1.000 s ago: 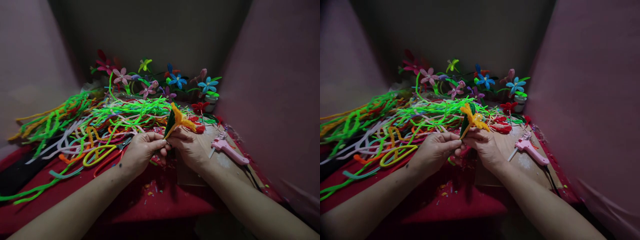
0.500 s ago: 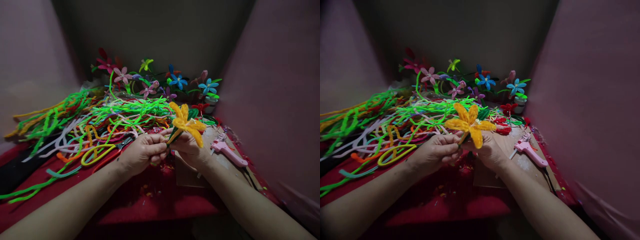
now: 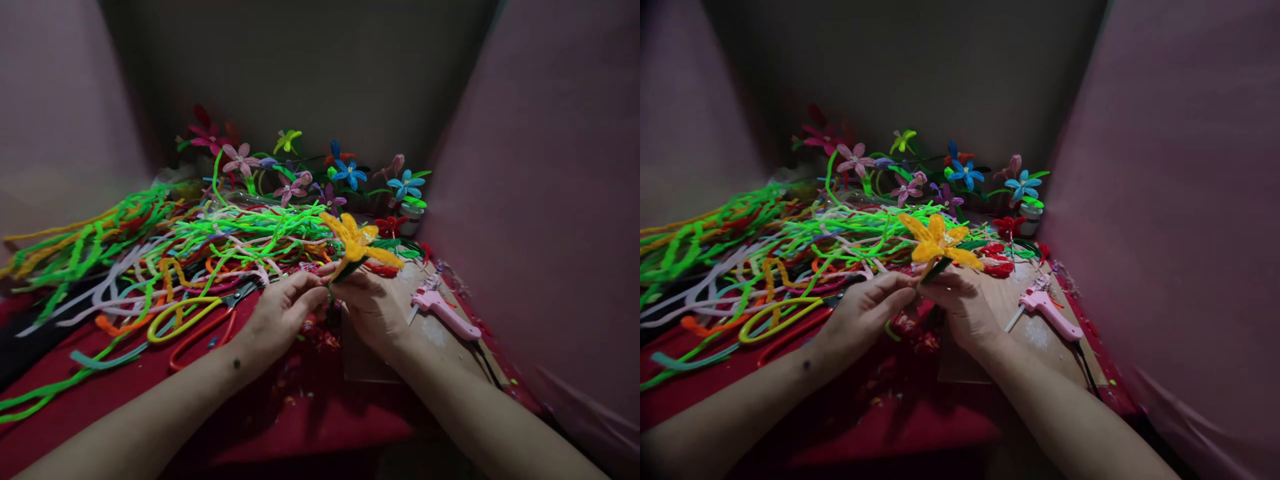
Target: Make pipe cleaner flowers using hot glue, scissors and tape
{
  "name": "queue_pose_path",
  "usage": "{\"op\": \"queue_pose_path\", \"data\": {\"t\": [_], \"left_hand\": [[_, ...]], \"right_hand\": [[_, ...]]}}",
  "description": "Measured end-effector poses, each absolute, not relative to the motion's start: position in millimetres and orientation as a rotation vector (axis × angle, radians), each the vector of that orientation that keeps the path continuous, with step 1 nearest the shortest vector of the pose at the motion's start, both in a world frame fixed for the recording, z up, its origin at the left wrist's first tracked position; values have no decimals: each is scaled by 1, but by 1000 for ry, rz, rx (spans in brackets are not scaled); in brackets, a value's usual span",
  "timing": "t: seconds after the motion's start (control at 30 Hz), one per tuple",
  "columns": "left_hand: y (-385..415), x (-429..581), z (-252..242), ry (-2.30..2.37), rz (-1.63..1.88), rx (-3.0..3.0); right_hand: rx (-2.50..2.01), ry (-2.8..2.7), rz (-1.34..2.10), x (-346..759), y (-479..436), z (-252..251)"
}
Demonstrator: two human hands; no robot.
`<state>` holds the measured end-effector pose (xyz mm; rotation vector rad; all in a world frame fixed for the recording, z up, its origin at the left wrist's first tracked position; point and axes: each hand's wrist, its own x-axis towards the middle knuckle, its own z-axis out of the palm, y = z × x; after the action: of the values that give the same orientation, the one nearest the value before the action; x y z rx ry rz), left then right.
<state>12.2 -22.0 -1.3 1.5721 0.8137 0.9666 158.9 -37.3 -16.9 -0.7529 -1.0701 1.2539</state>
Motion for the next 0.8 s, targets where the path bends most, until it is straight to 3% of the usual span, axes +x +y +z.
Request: {"op": "queue_pose_path", "data": {"t": [0.2,0.47,0.63,0.8], "left_hand": [[-28,16,-9,945,1173,1793],[-22,5,4,636,770,1436],[-18,1,2,438,450,1146],[-20,4,4,599,622,1399]], "right_hand": [[-783,-1055,1186,156,-39,-19],[-711,-1187,1445,162,-41,-9],[-721,-1400,1353,169,-40,-6],[-724,-1118,1325,164,-40,-13]]}}
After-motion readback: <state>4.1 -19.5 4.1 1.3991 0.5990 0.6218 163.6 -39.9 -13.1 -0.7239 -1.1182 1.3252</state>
